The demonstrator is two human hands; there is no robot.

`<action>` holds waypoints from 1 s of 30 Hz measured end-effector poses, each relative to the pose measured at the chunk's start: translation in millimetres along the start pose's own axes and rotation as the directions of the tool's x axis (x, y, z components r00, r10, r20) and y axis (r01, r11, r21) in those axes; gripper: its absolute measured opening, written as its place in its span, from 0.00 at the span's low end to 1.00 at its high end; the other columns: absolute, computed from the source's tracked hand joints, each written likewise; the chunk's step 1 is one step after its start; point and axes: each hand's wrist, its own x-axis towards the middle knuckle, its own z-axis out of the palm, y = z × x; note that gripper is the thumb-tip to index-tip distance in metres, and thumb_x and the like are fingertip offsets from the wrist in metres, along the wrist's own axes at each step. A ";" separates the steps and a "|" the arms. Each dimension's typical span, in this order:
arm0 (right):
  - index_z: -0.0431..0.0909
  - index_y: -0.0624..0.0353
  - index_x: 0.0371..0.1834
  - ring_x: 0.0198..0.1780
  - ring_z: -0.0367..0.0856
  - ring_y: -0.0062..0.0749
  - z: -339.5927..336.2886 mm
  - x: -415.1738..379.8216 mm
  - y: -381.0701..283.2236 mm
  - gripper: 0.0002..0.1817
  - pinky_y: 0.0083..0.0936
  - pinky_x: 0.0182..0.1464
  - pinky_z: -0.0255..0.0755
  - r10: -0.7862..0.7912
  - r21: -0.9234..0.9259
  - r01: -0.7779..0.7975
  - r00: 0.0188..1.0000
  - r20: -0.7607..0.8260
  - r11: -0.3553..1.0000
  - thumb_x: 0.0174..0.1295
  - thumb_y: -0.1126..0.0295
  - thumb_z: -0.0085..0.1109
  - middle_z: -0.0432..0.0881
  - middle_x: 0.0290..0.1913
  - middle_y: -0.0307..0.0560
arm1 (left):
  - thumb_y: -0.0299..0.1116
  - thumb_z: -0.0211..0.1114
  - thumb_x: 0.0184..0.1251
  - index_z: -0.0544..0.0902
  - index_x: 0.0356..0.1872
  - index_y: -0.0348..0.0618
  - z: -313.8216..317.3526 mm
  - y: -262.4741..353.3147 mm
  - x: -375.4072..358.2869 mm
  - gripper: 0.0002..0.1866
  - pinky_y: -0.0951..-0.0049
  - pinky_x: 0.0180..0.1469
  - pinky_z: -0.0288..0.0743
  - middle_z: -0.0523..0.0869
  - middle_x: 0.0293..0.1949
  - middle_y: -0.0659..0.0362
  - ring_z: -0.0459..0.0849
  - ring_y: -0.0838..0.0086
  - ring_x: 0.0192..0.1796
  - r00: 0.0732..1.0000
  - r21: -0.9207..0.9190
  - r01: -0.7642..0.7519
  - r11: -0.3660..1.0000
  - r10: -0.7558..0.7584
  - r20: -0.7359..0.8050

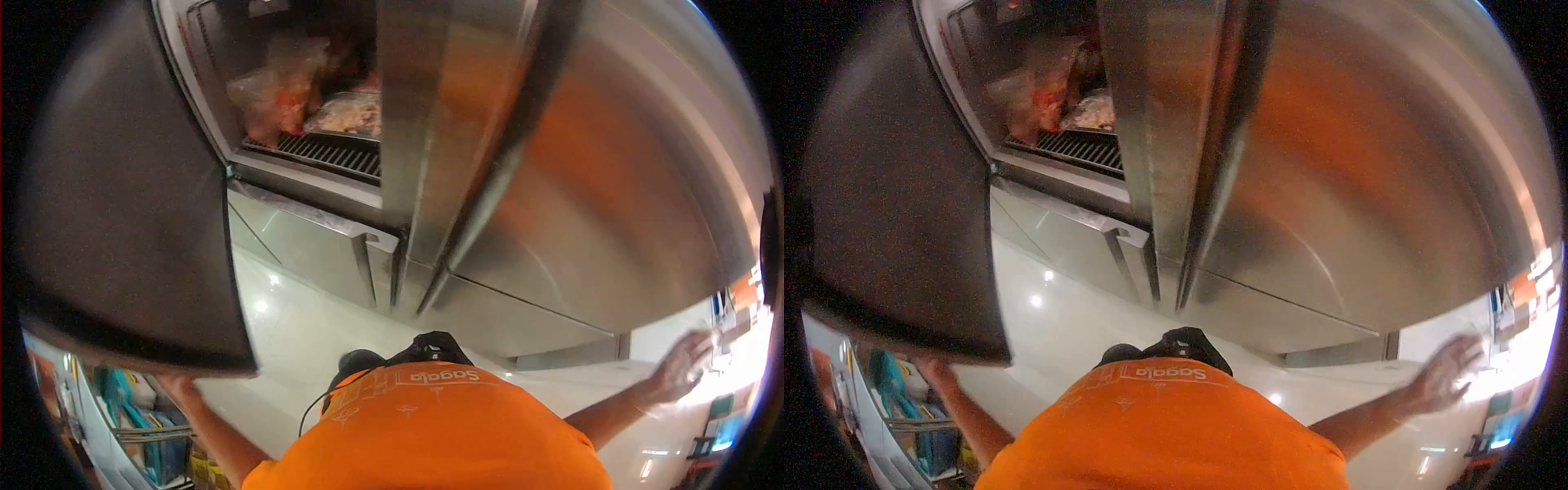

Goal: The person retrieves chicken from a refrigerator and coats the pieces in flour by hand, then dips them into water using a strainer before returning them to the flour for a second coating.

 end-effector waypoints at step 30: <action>0.70 0.49 0.33 0.40 0.75 0.27 300.2 -262.5 135.2 0.07 0.26 0.38 0.63 0.254 0.960 -0.211 0.934 0.253 -0.182 0.64 0.61 0.44 0.75 0.37 0.38 | 0.45 0.52 0.62 0.78 0.48 0.46 820.0 99.4 441.2 0.19 0.67 0.50 0.68 0.79 0.49 0.54 0.77 0.62 0.49 0.706 -0.092 0.191 0.977 -0.072 0.705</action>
